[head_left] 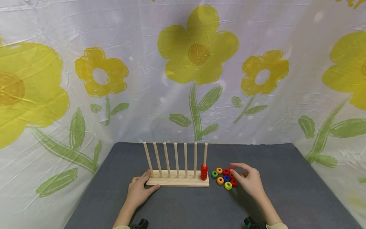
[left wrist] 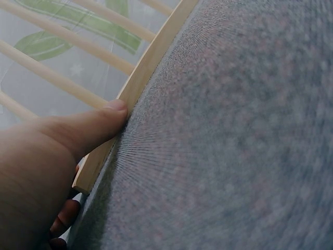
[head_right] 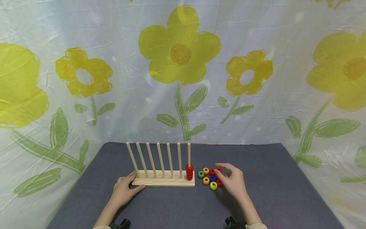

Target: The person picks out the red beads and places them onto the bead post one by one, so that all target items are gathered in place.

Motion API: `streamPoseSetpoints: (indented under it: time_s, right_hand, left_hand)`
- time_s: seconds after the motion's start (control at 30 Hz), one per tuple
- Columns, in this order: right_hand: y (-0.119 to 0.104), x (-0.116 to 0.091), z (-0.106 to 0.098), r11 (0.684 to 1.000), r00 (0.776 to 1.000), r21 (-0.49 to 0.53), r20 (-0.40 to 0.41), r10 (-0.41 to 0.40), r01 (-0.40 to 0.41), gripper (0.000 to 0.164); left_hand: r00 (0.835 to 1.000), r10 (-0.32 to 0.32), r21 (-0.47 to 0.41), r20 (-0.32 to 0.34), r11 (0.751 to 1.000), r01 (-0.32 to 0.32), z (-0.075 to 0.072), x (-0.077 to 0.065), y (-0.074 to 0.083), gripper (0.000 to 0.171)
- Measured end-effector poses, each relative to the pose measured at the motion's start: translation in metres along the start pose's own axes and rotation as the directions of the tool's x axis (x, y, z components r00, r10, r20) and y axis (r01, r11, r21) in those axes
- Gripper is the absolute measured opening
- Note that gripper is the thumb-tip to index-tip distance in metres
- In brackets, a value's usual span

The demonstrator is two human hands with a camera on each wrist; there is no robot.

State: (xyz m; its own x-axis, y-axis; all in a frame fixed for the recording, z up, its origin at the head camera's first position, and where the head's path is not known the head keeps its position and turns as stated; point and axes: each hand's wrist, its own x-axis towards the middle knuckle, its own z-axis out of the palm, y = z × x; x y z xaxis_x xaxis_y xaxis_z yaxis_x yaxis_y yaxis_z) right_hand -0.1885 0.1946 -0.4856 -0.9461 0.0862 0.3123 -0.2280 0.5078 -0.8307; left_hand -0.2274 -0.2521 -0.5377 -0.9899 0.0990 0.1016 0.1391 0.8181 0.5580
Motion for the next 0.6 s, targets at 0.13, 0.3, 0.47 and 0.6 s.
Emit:
streamPoseSetpoints:
  time_s: [0.13,0.3,0.47,0.6]
  right_hand:
    - [0.006,-0.001,0.001,1.000,1.000,-0.011,-0.010,0.016,-0.016,0.022]
    - [0.015,-0.003,0.000,0.999,1.000,-0.025,-0.019,0.025,-0.025,0.023]
    - [0.024,-0.004,-0.002,0.998,0.999,-0.050,-0.023,0.027,-0.028,0.027]
    - [0.028,-0.005,-0.004,0.996,0.999,-0.071,-0.024,0.047,-0.048,0.027]
  left_hand:
    - [1.000,0.004,0.000,0.001,1.000,-0.004,0.000,0.000,0.000,0.091]
    - [1.000,0.008,0.001,0.001,1.000,-0.008,-0.001,0.001,0.000,0.091]
    - [1.000,0.002,-0.004,0.003,1.000,-0.002,-0.001,0.000,0.000,0.090]
    - [1.000,0.001,-0.002,0.005,1.000,-0.001,-0.001,0.000,0.000,0.091]
